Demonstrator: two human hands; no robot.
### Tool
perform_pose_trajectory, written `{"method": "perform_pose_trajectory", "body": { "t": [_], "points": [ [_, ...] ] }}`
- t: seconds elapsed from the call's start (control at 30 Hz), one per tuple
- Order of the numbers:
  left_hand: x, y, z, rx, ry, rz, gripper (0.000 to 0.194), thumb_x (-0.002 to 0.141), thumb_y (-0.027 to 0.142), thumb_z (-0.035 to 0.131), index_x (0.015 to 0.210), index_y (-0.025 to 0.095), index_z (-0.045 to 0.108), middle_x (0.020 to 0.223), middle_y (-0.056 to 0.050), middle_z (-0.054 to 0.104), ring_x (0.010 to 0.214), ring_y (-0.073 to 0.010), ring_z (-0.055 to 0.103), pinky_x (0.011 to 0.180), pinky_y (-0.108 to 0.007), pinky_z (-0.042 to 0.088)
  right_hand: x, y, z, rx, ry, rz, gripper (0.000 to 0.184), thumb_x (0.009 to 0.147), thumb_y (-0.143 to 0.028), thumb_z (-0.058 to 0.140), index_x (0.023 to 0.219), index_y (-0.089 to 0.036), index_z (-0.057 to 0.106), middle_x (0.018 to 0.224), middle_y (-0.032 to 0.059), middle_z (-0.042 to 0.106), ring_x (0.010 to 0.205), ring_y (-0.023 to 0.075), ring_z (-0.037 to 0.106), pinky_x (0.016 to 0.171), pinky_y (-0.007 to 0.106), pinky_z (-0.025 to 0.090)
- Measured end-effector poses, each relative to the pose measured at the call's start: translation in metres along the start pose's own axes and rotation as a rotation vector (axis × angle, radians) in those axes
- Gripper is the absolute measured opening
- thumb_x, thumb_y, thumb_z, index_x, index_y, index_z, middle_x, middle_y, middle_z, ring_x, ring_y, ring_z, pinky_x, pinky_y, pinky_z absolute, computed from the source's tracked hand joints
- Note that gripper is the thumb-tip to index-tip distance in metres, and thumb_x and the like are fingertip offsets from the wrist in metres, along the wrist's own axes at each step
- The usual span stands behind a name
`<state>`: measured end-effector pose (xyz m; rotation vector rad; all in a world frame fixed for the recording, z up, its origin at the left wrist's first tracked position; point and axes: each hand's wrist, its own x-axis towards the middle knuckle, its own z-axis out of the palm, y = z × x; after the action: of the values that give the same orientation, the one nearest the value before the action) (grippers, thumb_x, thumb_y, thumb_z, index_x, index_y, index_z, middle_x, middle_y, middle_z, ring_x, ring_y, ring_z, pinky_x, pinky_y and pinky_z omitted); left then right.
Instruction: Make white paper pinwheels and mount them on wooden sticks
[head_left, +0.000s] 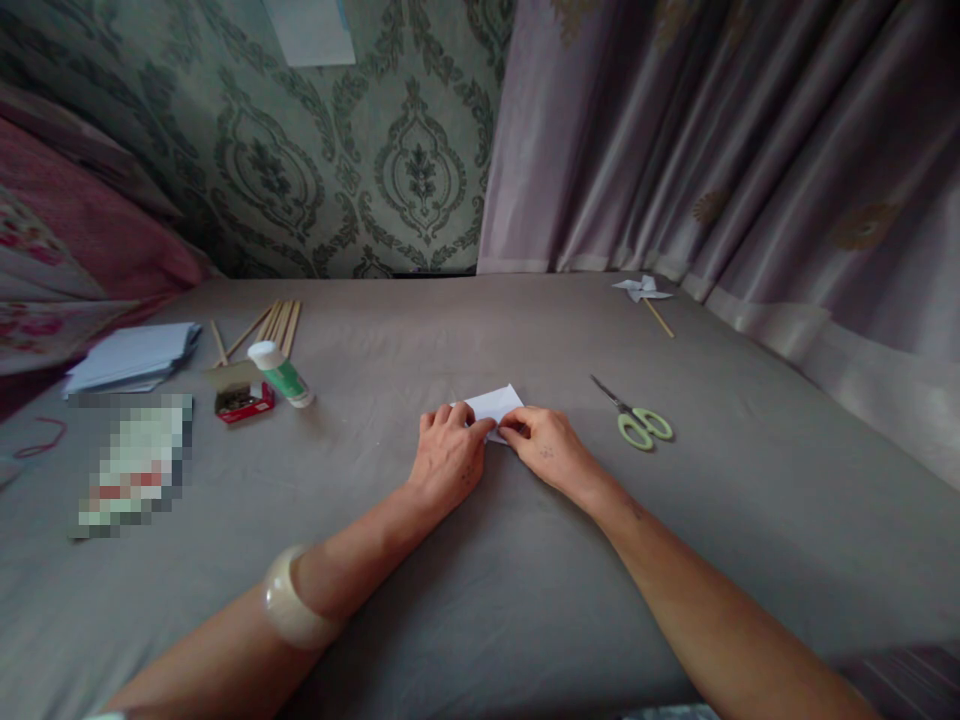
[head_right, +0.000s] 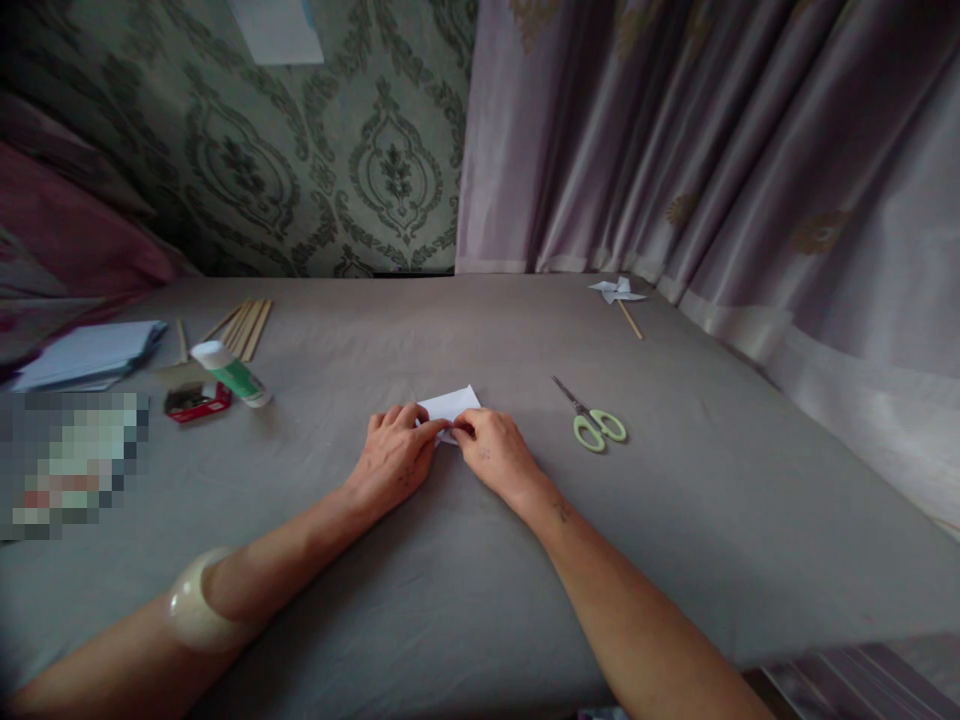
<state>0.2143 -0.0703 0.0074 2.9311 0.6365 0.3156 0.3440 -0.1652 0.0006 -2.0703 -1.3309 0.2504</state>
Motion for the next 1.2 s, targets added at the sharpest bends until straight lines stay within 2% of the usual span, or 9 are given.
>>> {"method": "perform_pose_trajectory", "body": {
  "t": [0.27,0.4,0.6,0.8,0.97,1.2],
  "points": [
    [0.000,-0.001,0.003,0.013,0.029,0.000,0.036,0.089,0.021,0.040,0.114,0.032,0.064,0.103,-0.008,0.057,0.094,-0.0240,0.047,0.084,-0.040,0.033,0.000,-0.003,-0.001,-0.005,0.002,0.008,0.013,0.080,-0.017,0.059,0.081,-0.019,0.072,0.082,0.0062,0.073,0.076,0.0181,0.066,0.069,0.026,0.046],
    [0.002,-0.001,0.002,0.004,0.031,-0.008,0.035,0.088,0.021,0.042,0.111,0.033,0.065,0.105,-0.009,0.057,0.097,-0.0255,0.044,0.083,-0.041,0.032,0.001,-0.002,-0.005,0.094,0.012,0.063,0.012,0.078,-0.017,0.061,0.081,-0.018,0.073,0.081,0.0054,0.074,0.073,0.0164,0.066,0.070,0.025,0.047],
    [0.006,-0.001,-0.002,-0.026,0.012,-0.021,0.034,0.088,0.020,0.042,0.108,0.031,0.067,0.105,-0.009,0.057,0.096,-0.0258,0.044,0.080,-0.041,0.031,0.007,0.006,-0.020,0.229,0.145,0.151,0.013,0.076,-0.023,0.062,0.081,-0.016,0.072,0.076,0.0048,0.073,0.067,0.0149,0.065,0.064,0.024,0.048],
    [0.004,0.000,-0.001,-0.002,0.076,0.054,0.028,0.086,0.020,0.045,0.096,0.026,0.070,0.103,-0.009,0.059,0.096,-0.0262,0.043,0.082,-0.042,0.031,0.011,0.012,-0.029,0.140,0.193,0.202,0.013,0.075,-0.021,0.060,0.078,-0.016,0.071,0.074,0.0044,0.072,0.068,0.0154,0.065,0.065,0.025,0.047],
    [0.002,-0.002,0.003,0.017,0.125,0.186,0.026,0.086,0.017,0.044,0.093,0.022,0.069,0.100,-0.008,0.063,0.095,-0.0248,0.045,0.086,-0.043,0.030,0.011,0.022,-0.024,0.027,0.199,0.217,0.013,0.076,-0.021,0.059,0.079,-0.018,0.071,0.077,0.0046,0.073,0.071,0.0162,0.065,0.068,0.025,0.047],
    [0.000,-0.001,0.000,0.026,0.166,0.231,0.023,0.086,0.017,0.045,0.090,0.020,0.067,0.088,-0.007,0.069,0.091,-0.0247,0.049,0.086,-0.045,0.030,0.011,0.029,-0.018,-0.053,0.174,0.215,0.016,0.079,-0.023,0.056,0.083,-0.018,0.071,0.082,0.0064,0.073,0.072,0.0164,0.066,0.068,0.025,0.047]
  ]
}}
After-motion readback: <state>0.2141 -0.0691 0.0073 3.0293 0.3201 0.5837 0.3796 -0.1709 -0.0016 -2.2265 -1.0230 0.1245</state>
